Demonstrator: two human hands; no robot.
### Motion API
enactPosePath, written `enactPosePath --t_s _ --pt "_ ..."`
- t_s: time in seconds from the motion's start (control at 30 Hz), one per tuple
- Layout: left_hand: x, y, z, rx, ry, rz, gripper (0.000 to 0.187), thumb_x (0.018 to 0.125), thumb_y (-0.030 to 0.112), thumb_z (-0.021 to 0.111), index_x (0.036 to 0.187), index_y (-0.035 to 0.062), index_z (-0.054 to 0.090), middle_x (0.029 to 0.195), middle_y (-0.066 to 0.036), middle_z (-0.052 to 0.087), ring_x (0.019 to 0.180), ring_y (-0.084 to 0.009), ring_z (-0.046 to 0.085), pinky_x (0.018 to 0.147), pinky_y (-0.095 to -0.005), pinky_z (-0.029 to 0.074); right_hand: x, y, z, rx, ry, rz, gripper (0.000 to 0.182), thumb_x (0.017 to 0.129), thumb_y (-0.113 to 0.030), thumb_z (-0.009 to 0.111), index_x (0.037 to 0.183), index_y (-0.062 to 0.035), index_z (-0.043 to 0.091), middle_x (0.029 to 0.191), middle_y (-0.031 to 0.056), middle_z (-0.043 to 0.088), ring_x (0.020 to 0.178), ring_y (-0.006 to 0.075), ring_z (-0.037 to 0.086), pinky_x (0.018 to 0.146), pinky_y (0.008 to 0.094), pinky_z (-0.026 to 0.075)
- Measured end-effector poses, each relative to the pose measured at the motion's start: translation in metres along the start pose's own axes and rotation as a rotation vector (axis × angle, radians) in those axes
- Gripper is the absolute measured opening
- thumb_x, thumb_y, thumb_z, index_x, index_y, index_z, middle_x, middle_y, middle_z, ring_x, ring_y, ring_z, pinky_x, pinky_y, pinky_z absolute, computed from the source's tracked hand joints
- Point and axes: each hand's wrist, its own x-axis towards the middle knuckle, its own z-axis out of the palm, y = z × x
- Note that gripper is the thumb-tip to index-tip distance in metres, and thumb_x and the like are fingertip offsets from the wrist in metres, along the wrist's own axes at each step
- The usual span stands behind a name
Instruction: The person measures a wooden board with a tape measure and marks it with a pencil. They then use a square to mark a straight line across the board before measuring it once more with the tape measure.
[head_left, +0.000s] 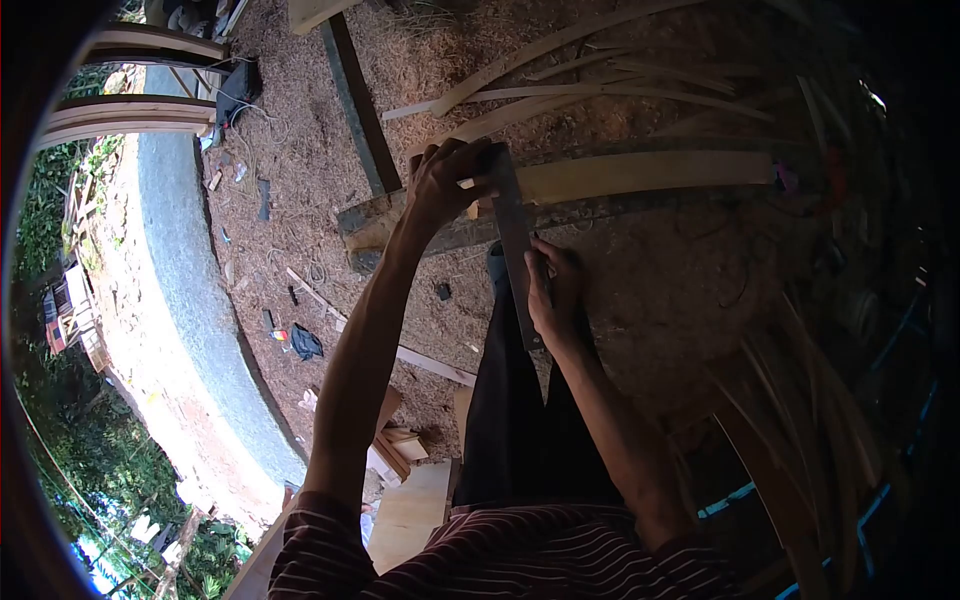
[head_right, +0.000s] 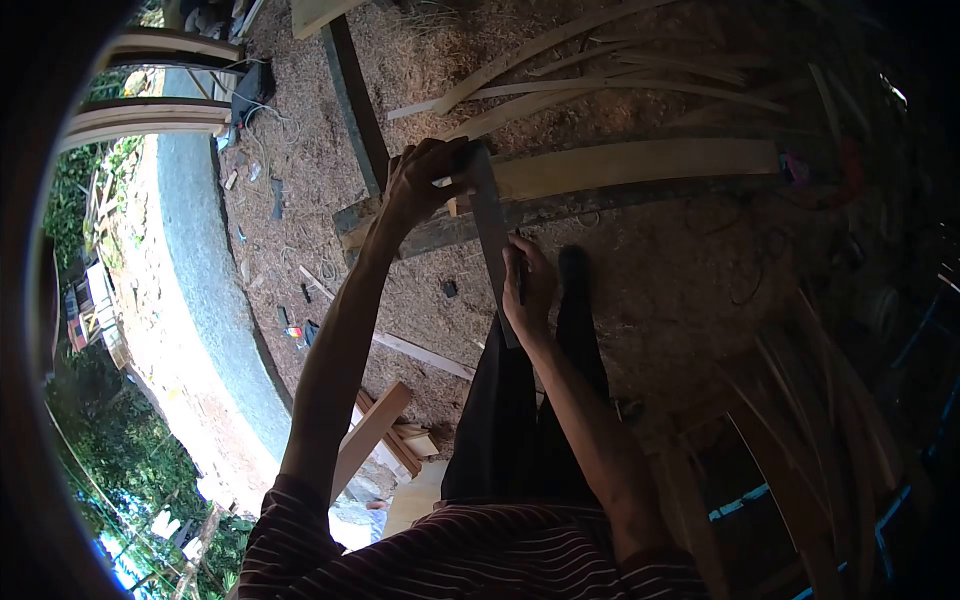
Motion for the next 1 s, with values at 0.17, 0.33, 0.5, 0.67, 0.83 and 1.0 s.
enactPosePath --t_s 0.17,0.33,0.5,0.67,0.83,1.0 --pt "0.0 -0.001 -0.001 0.007 -0.018 0.004 0.064 0.062 0.032 0.083 0.119 0.0112 0.062 0.102 -0.006 0.064 0.092 -0.0233 0.063 0.08 -0.0374 0.05 0.0 -0.002 -0.001 -0.012 -0.025 0.031 0.023 0.093 -0.014 0.057 0.108 0.0027 0.062 0.089 0.0098 0.065 0.08 0.013 0.061 0.07 0.027 0.048" --pt "-0.001 -0.001 0.0 0.023 -0.024 -0.012 0.065 0.061 0.031 0.083 0.119 0.0103 0.062 0.102 -0.006 0.064 0.094 -0.0238 0.063 0.082 -0.0379 0.05 0.0 0.004 -0.001 -0.011 -0.016 0.006 0.023 0.093 -0.015 0.057 0.109 0.0022 0.062 0.088 0.0095 0.065 0.079 0.0128 0.06 0.068 0.0271 0.048" --pt "-0.004 -0.003 0.004 -0.101 -0.038 -0.118 0.07 0.058 0.031 0.085 0.123 0.019 0.061 0.104 -0.002 0.061 0.098 -0.0247 0.055 0.09 -0.0404 0.035 0.0 -0.001 -0.003 -0.009 -0.034 0.016 0.024 0.094 -0.015 0.056 0.109 0.0019 0.062 0.091 0.0097 0.065 0.08 0.0133 0.06 0.07 0.0277 0.048" --pt "-0.003 -0.002 0.004 -0.08 -0.041 -0.095 0.067 0.06 0.031 0.084 0.122 0.016 0.061 0.103 -0.004 0.063 0.096 -0.0242 0.059 0.086 -0.0395 0.043 0.001 0.001 -0.003 0.002 -0.043 -0.003 0.024 0.094 -0.016 0.057 0.109 0.0019 0.062 0.093 0.0098 0.065 0.083 0.0132 0.06 0.072 0.0281 0.048" --pt "-0.002 0.002 -0.002 0.049 -0.02 -0.037 0.065 0.063 0.033 0.083 0.121 0.0134 0.061 0.104 -0.006 0.063 0.096 -0.0229 0.062 0.083 -0.0376 0.05 0.001 -0.001 -0.003 -0.021 -0.038 0.007 0.025 0.094 -0.016 0.056 0.109 0.0021 0.062 0.094 0.0101 0.065 0.085 0.0136 0.061 0.073 0.0283 0.049" --pt "-0.002 0.002 -0.001 0.031 -0.034 -0.057 0.066 0.062 0.033 0.083 0.122 0.0141 0.061 0.104 -0.005 0.063 0.096 -0.0227 0.063 0.083 -0.0373 0.05 0.001 -0.005 -0.002 -0.016 -0.027 -0.012 0.024 0.094 -0.016 0.056 0.109 0.002 0.063 0.094 0.0102 0.066 0.083 0.0137 0.061 0.074 0.0285 0.049"
